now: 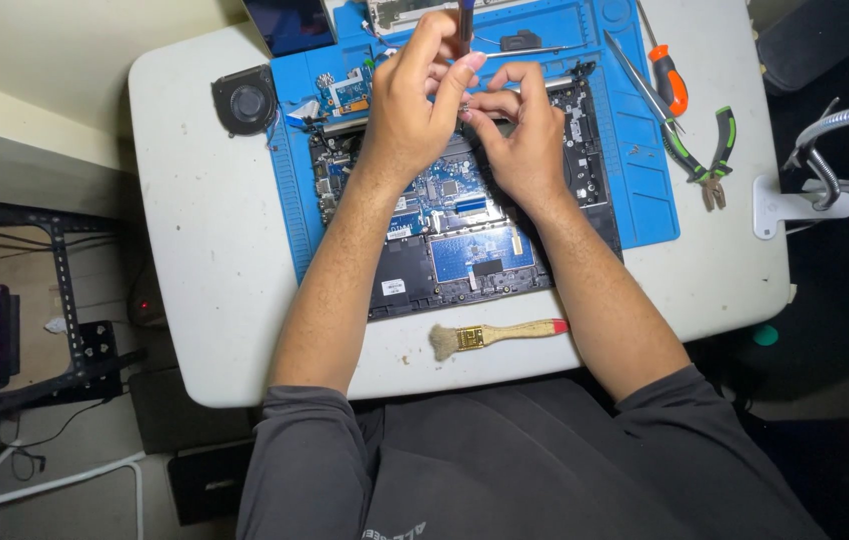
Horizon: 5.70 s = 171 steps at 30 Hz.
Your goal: Disassembling and repairing internal laptop components, including removing a fan and reconnecting a daughterboard ribbon cable.
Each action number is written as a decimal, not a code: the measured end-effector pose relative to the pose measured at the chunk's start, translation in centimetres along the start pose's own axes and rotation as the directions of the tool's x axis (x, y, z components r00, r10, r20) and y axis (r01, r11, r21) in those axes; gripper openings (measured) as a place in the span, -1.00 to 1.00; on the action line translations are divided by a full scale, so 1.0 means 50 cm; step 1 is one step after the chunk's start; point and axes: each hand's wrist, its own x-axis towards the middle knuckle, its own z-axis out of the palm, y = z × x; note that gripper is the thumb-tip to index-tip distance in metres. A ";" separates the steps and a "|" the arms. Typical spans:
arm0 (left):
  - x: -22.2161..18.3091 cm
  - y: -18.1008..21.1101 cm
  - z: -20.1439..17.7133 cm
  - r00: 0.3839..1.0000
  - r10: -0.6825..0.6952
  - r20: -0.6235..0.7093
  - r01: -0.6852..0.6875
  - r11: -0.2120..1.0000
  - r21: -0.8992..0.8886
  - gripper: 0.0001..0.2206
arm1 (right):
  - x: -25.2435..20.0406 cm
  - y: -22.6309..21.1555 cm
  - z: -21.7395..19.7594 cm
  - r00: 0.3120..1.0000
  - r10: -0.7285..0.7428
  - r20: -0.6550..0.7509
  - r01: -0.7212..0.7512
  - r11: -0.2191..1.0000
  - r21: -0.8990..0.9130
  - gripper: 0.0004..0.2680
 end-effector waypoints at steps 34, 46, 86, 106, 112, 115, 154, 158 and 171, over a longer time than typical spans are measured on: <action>0.006 0.015 -0.010 0.999 -0.034 0.032 0.035 0.999 -0.033 -0.89 | 0.129 -0.089 -0.084 0.968 -0.239 0.070 0.242 0.969 -0.041 -0.73; 0.014 0.027 -0.008 1.000 0.020 -0.004 -0.020 0.999 -0.034 -0.84 | 0.123 -0.128 -0.101 0.965 -0.208 0.158 0.184 0.971 0.156 -0.83; -0.009 -0.032 -0.035 0.963 -0.095 -0.251 0.043 0.978 -0.202 -0.89 | 0.003 0.057 -0.014 0.960 -0.025 0.280 0.106 0.954 -0.281 -0.97; 0.023 0.065 -0.029 0.872 -0.239 -0.427 -0.066 0.807 -0.587 -0.87 | -0.043 0.020 -0.034 0.954 0.261 -0.145 -0.142 0.824 0.549 -0.62; 0.017 0.074 -0.024 0.902 -0.200 -0.382 -0.066 0.811 -0.581 -0.91 | -0.052 0.022 -0.032 0.952 0.253 -0.172 -0.114 0.816 0.567 -0.60; 0.017 0.070 -0.026 0.905 -0.208 -0.371 -0.047 0.817 -0.575 -0.91 | -0.052 0.024 -0.034 0.957 0.239 -0.162 -0.103 0.808 0.580 -0.61; 0.005 0.069 -0.009 0.945 -0.147 -0.293 -0.080 0.765 -0.639 -0.91 | -0.055 0.048 -0.018 0.851 0.459 -0.257 -0.097 0.617 0.781 -0.65; 0.010 0.069 -0.012 0.946 -0.142 -0.291 -0.077 0.774 -0.628 -0.91 | -0.054 0.044 -0.022 0.869 0.448 -0.209 -0.104 0.579 0.809 -0.62; 0.012 0.068 -0.024 0.951 -0.123 -0.285 -0.086 0.779 -0.621 -0.92 | -0.052 0.024 -0.027 0.909 0.409 -0.088 -0.147 0.509 0.848 -0.73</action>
